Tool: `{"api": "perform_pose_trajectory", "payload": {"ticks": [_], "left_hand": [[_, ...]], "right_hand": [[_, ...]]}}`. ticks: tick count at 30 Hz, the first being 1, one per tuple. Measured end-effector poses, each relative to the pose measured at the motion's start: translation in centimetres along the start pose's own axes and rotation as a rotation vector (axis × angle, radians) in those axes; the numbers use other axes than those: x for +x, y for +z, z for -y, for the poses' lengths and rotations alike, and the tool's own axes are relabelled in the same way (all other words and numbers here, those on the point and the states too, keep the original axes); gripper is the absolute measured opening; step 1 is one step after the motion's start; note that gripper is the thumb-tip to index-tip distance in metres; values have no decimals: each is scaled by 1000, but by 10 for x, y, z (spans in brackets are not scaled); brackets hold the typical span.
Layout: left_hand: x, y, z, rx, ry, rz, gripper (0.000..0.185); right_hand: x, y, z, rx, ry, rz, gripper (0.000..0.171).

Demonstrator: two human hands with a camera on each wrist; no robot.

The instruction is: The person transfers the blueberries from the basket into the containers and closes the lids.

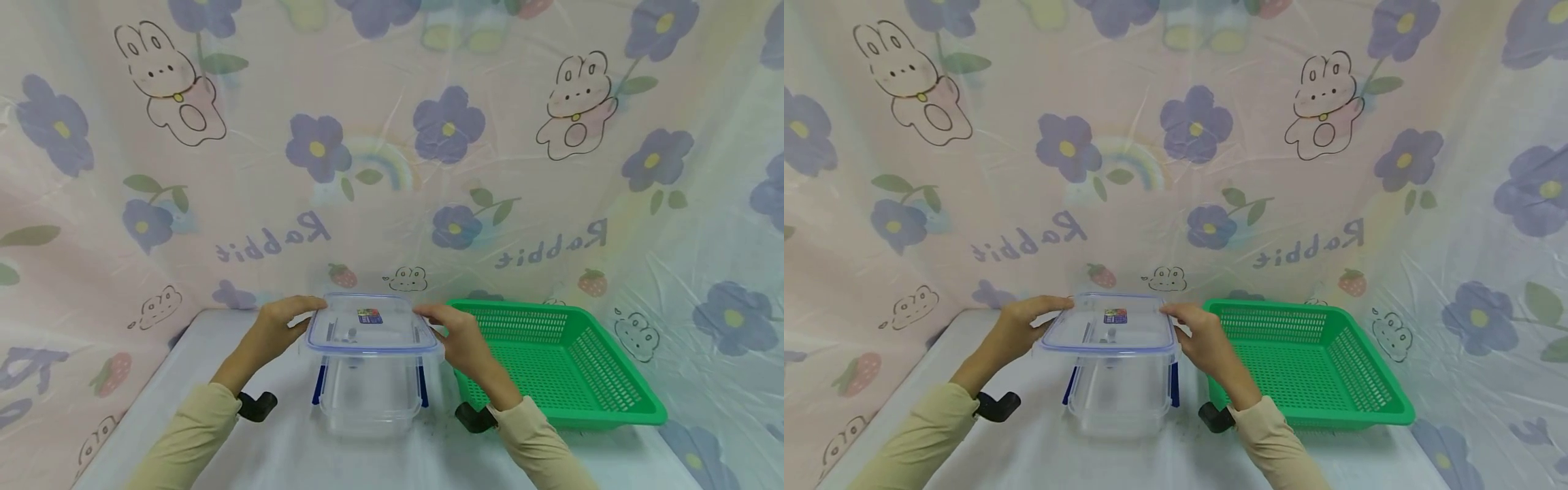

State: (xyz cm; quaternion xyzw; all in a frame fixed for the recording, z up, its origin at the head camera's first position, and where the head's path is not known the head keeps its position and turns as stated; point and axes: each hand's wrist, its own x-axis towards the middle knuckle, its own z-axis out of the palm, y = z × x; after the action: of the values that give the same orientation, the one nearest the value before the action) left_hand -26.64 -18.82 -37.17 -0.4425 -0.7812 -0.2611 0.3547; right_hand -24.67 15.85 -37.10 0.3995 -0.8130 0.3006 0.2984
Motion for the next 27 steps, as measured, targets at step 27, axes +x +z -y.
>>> {"api": "perform_pose_trajectory", "payload": {"ticks": [27], "left_hand": [[-39, 46, 11, 185, 153, -61, 24]], "right_hand": [[-30, 40, 5, -298, 54, 2, 40]]}}
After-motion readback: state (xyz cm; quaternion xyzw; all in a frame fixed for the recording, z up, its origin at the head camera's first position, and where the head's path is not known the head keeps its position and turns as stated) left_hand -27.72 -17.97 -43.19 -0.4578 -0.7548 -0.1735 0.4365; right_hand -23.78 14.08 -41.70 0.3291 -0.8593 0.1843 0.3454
